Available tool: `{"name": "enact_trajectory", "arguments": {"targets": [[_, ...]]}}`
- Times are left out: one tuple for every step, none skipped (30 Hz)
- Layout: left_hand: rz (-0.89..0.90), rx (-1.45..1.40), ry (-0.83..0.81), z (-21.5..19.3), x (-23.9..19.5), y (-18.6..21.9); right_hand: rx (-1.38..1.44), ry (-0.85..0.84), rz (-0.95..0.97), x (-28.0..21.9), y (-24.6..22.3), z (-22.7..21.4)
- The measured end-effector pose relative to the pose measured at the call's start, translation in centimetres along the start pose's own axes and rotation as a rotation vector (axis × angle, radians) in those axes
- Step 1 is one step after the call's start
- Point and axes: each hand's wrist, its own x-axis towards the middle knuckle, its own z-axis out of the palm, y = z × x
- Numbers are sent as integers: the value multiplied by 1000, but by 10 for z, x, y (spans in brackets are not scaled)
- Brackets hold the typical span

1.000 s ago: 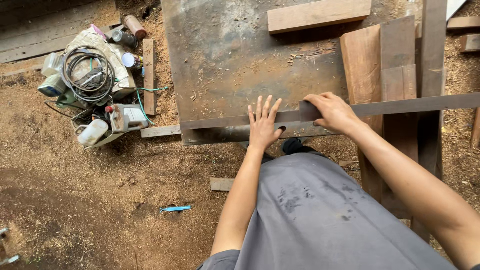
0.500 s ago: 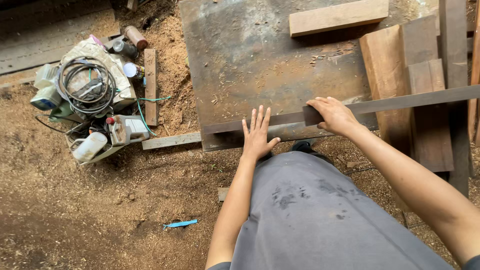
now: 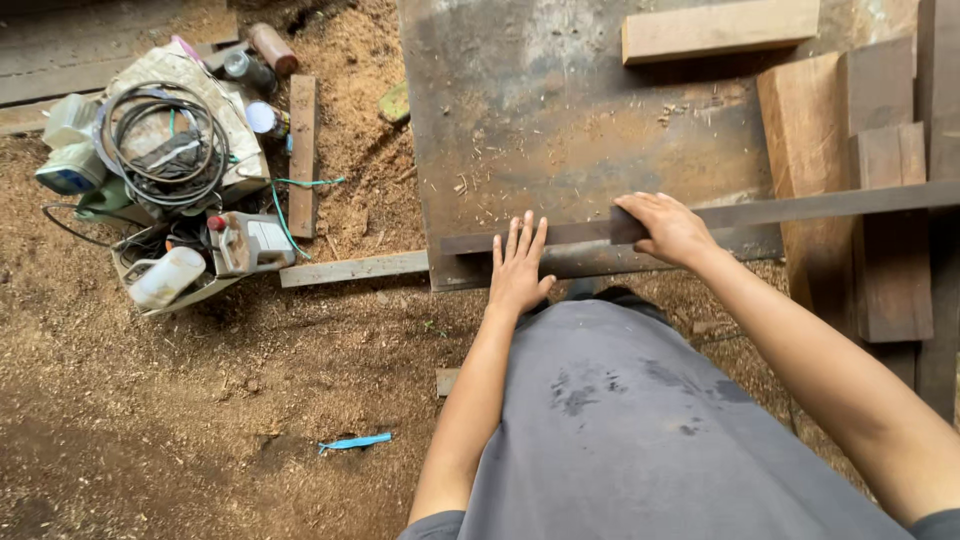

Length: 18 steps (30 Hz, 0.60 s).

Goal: The person sands a long wooden plank using a sanding block held in the right hand while stabilizing the wood with the left hand. The person repeatedly moves the sanding block back and forth along the length of the plank on a metal workbench.

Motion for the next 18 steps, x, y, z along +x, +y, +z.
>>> {"name": "enact_trajectory", "arguments": {"targets": [[-31, 25, -15, -4, 3, 1, 2, -8, 28, -6, 4, -6], [-70, 46, -34, -5, 1, 2, 8, -26, 53, -10, 6, -8], [-109, 66, -54, -4, 0, 3, 0, -40, 59, -7, 5, -10], [-122, 60, -30, -3, -2, 6, -4, -59, 66, -5, 2, -9], [-135, 54, -6, 0, -2, 10, -8, -78, 73, -2, -1, -6], [-144, 53, 15, 2, -2, 12, 9, -59, 30, 4, -8, -1], [-147, 53, 38, 4, -3, 14, 26, -39, -13, 13, -15, 6], [-149, 52, 58, 8, -4, 18, 43, -22, -53, 18, -21, 12], [-151, 51, 79, 12, -6, 22, 37, -22, -70, 22, -25, 18], [-163, 47, 92, 15, -8, 26, 33, -18, -89, 27, -30, 23], [-176, 42, 105, 17, -10, 30, 28, -15, -107, 29, -30, 25], [-184, 36, 117, 21, -11, 36, 33, -30, -101, 26, -24, 23], [-190, 25, 117, 23, -14, 41, 38, -46, -95, 23, -16, 20], [-197, 11, 122, 24, -16, 45, 38, -61, -91, 20, -8, 15], [-203, -4, 127, 25, -17, 50, 44, -73, -58, 16, -1, 10], [-224, 22, 120, 27, -18, 54, 47, -88, -31, 14, 6, 5], [-245, 48, 112, 28, -20, 58, 50, -102, -4, 11, 13, 0], [-271, 77, 107, 27, -22, 60, 53, -89, -31, 7, 18, -4]]}}
